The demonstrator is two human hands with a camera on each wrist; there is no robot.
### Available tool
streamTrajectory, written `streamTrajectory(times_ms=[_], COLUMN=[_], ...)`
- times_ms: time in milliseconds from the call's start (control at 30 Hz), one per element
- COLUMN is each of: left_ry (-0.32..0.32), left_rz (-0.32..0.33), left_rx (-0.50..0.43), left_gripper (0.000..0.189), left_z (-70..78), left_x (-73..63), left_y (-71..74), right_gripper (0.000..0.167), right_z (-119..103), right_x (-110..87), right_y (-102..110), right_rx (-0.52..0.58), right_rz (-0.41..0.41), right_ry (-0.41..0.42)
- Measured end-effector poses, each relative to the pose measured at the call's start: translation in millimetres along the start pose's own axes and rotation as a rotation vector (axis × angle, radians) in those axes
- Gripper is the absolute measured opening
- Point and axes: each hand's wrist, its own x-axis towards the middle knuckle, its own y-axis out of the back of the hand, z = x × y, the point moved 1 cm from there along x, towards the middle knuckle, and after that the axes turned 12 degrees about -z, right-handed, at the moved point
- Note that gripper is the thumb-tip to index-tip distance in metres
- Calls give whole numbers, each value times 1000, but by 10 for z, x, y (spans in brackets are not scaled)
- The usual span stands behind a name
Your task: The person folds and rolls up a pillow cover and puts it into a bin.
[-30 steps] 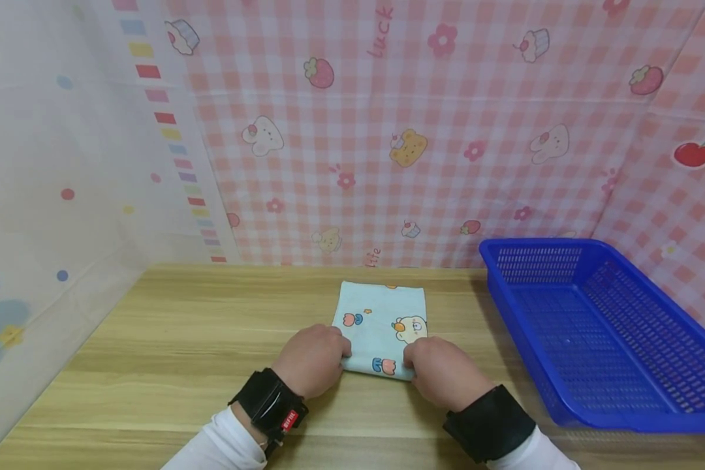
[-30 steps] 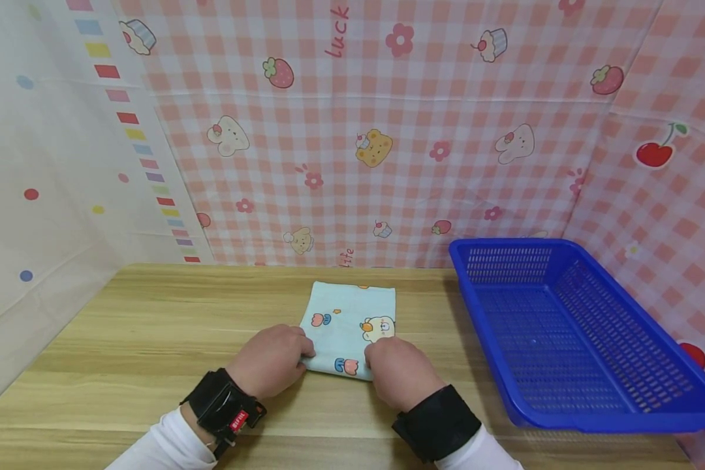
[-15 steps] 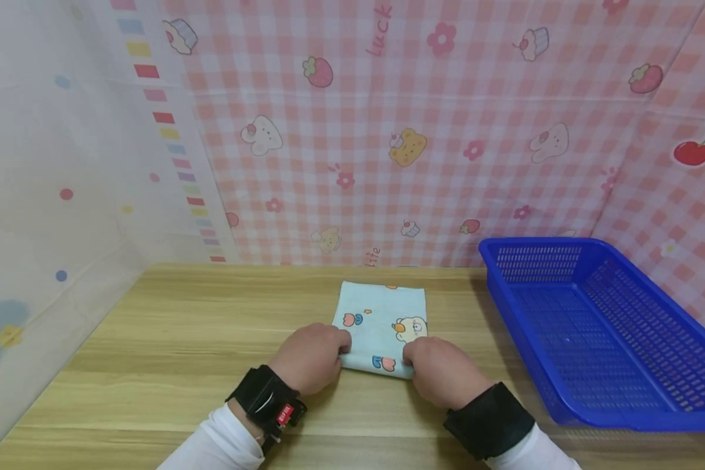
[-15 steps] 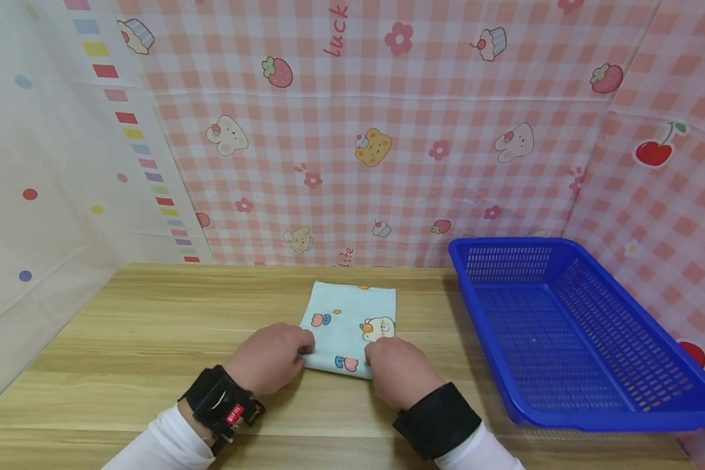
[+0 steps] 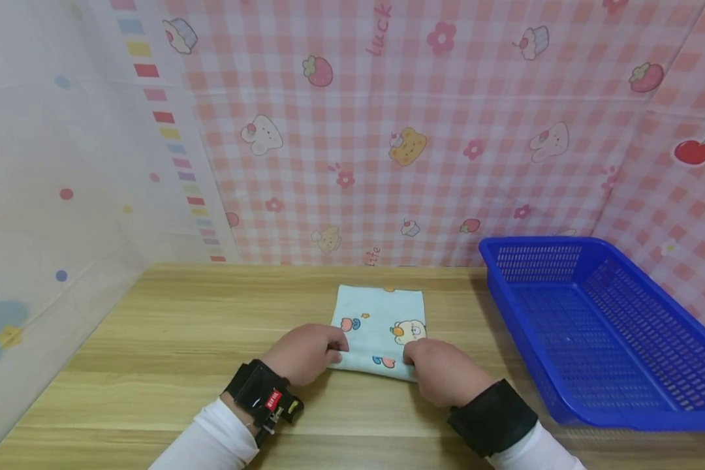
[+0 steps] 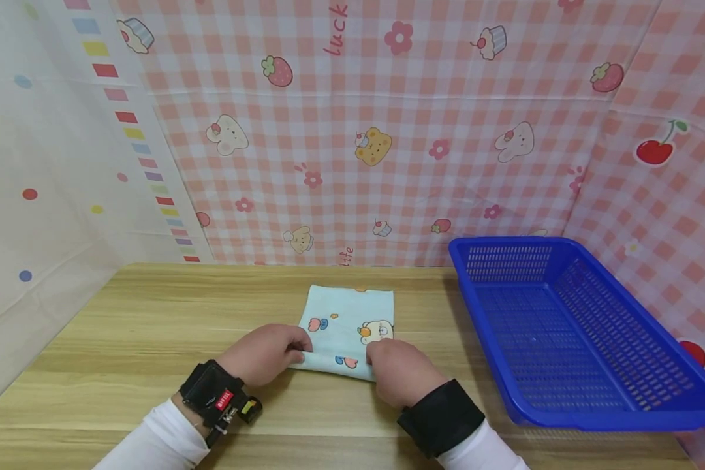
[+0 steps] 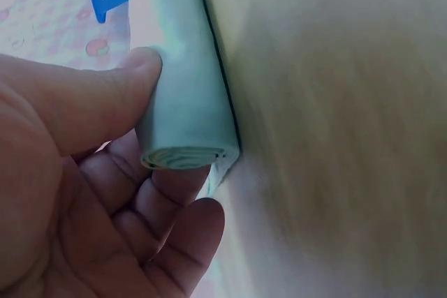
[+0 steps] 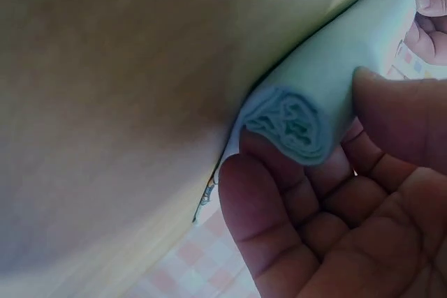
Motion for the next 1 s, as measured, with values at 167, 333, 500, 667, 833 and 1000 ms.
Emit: streamTrajectory(times_ms=[167, 333, 500, 667, 833, 1000], left_ry=[-14, 24, 44, 46, 42, 32], left_rz=[-12, -13, -3, 10, 38, 75], left_rx=[-65, -105, -110, -88, -84, -50], left_gripper=[5, 9, 13, 13, 13, 13], left_z=[-42, -56, -51, -27, -13, -1], left_x=[7, 26, 34, 30, 36, 45], left_y=[13, 10, 8, 12, -2, -23], right_gripper=[10, 12, 13, 16, 17, 18], right_z=[12, 29, 32, 29, 23, -2], right_x=[5, -2, 2, 17, 13, -11], right_y=[8, 15, 19, 34, 41, 26], right_rx=[36, 52, 45, 43, 6, -12], right_rz=[-32, -7, 10, 32, 84, 139], right_ry=[-4, 9, 0, -5, 3, 13])
